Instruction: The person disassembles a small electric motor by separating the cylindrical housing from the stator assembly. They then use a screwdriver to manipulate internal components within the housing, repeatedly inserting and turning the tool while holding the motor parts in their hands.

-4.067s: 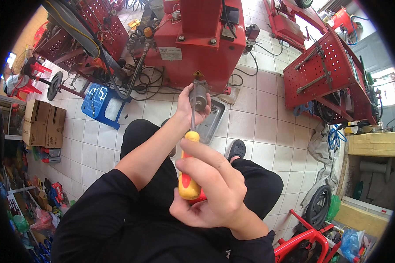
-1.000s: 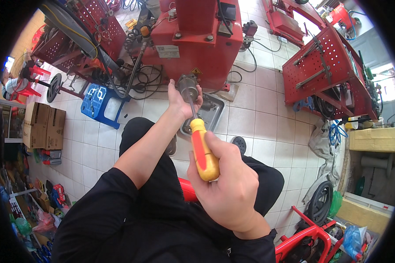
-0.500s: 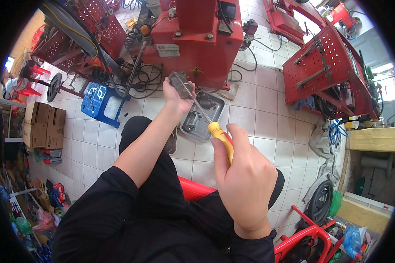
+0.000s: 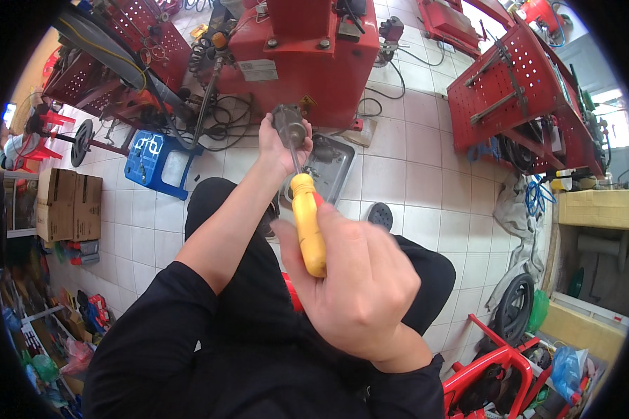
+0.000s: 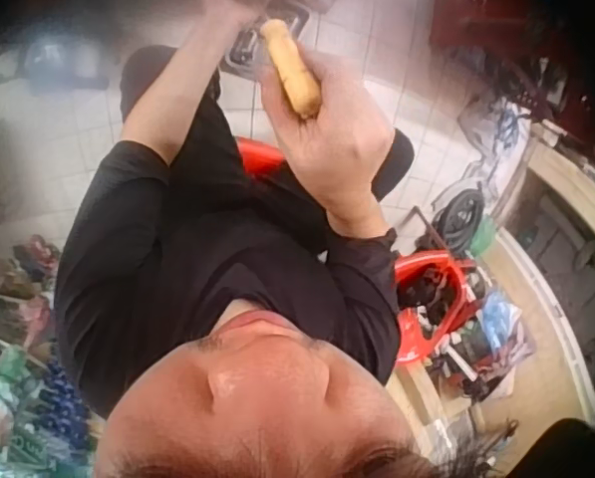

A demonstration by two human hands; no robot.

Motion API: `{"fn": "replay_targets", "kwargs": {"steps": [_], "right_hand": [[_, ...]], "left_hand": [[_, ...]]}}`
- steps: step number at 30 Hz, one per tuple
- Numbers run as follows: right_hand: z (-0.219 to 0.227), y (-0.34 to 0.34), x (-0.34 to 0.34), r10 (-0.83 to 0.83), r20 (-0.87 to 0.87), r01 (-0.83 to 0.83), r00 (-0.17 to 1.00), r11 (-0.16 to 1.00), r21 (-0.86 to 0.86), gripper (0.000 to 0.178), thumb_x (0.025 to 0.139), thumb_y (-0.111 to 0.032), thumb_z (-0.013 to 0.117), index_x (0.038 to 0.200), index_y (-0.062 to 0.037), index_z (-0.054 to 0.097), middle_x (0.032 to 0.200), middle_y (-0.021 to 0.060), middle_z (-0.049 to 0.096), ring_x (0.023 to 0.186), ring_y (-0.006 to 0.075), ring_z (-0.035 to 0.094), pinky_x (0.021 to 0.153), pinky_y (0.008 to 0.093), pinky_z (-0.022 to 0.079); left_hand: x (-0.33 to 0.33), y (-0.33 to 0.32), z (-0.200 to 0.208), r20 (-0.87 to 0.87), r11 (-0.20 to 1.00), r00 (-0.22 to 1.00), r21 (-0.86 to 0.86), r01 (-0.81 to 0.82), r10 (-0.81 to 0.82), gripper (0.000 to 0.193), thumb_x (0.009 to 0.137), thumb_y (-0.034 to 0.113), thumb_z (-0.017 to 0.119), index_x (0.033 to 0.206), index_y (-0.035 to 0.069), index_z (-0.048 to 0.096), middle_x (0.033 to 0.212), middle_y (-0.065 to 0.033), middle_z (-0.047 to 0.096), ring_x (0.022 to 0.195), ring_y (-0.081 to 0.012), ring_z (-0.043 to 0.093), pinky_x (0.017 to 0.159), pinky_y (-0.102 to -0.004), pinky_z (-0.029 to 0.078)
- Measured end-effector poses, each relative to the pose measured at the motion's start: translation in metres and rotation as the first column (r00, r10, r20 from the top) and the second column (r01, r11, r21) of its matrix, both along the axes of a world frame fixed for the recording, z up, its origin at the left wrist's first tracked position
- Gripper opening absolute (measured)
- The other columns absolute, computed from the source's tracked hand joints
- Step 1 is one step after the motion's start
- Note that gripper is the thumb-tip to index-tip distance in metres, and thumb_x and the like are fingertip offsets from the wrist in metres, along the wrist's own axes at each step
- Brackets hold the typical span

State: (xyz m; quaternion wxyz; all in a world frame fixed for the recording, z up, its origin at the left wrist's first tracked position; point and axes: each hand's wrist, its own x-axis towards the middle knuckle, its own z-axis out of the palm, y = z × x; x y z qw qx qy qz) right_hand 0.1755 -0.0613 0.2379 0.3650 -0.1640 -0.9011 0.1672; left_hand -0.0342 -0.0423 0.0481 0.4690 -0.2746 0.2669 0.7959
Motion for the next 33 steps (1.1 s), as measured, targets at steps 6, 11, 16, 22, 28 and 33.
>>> {"fn": "replay_targets", "kwargs": {"steps": [6, 11, 16, 22, 28, 33], "right_hand": [[-0.013, 0.016, -0.010, -0.105, -0.125, 0.117, 0.987, 0.989, 0.090, 0.030, 0.074, -0.011, 0.077, 0.099, -0.0002, 0.064, 0.066, 0.0063, 0.055, 0.049, 0.0172, 0.050, 0.045, 0.0276, 0.041], [0.001, 0.008, -0.001, -0.007, 0.095, 0.018, 0.995, 0.993, -0.119, 0.031, 0.073, -0.010, 0.078, 0.098, 0.0004, 0.062, 0.082, 0.0130, 0.065, 0.065, 0.0245, 0.064, 0.061, 0.0291, 0.050], [0.011, -0.002, 0.000, 0.035, 0.191, 0.005, 0.981, 0.978, -0.209, 0.034, 0.069, -0.011, 0.080, 0.093, -0.0007, 0.059, 0.076, 0.0126, 0.062, 0.058, 0.0264, 0.061, 0.057, 0.0297, 0.049], [0.000, 0.003, 0.002, -0.069, 0.094, 0.070, 0.993, 0.997, -0.010, 0.031, 0.070, -0.017, 0.080, 0.085, -0.0006, 0.059, 0.067, 0.0081, 0.054, 0.048, 0.0211, 0.052, 0.046, 0.0291, 0.043], [-0.001, 0.014, 0.000, -0.090, 0.059, 0.092, 0.994, 0.995, -0.024, 0.025, 0.072, -0.007, 0.077, 0.092, -0.0003, 0.063, 0.083, 0.0118, 0.062, 0.054, 0.0192, 0.055, 0.050, 0.0277, 0.044], [-0.004, 0.013, -0.006, 0.220, -0.046, -0.224, 0.974, 0.968, -0.111, 0.018, 0.067, 0.000, 0.074, 0.084, -0.0028, 0.067, 0.090, 0.0104, 0.063, 0.063, 0.0212, 0.060, 0.054, 0.0278, 0.048]], "left_hand": [[0.004, 0.000, -0.007, 0.010, 0.999, 0.999, 0.003, 0.034, -0.034, 0.055, 0.091, 0.058, 0.033, 0.109, 0.008, 0.049, 0.089, -0.0069, 0.058, 0.075, -0.0200, 0.061, 0.057, -0.0317, 0.044], [0.004, 0.002, -0.009, 0.055, 0.999, 0.998, 0.010, 0.039, -0.040, 0.055, 0.091, 0.058, 0.032, 0.109, 0.008, 0.048, 0.089, -0.0074, 0.058, 0.076, -0.0199, 0.061, 0.057, -0.0320, 0.044], [0.001, 0.001, -0.014, 0.034, 0.999, 0.998, 0.034, 0.043, -0.044, 0.056, 0.092, 0.058, 0.030, 0.109, 0.007, 0.049, 0.089, -0.0079, 0.058, 0.076, -0.0204, 0.061, 0.056, -0.0322, 0.044], [0.003, 0.003, -0.012, 0.066, 1.000, 0.997, 0.009, 0.026, -0.027, 0.056, 0.092, 0.058, 0.030, 0.109, 0.008, 0.049, 0.090, -0.0077, 0.057, 0.076, -0.0203, 0.061, 0.056, -0.0320, 0.044], [0.003, 0.002, -0.011, 0.063, 0.999, 0.997, 0.027, 0.043, -0.044, 0.055, 0.091, 0.058, 0.033, 0.109, 0.008, 0.049, 0.089, -0.0080, 0.058, 0.076, -0.0204, 0.061, 0.056, -0.0320, 0.045], [0.004, 0.004, -0.009, 0.074, 0.998, 0.995, 0.004, 0.061, -0.061, 0.057, 0.091, 0.059, 0.029, 0.104, 0.009, 0.053, 0.085, -0.0074, 0.059, 0.078, -0.0217, 0.059, 0.063, -0.0335, 0.042]]}}
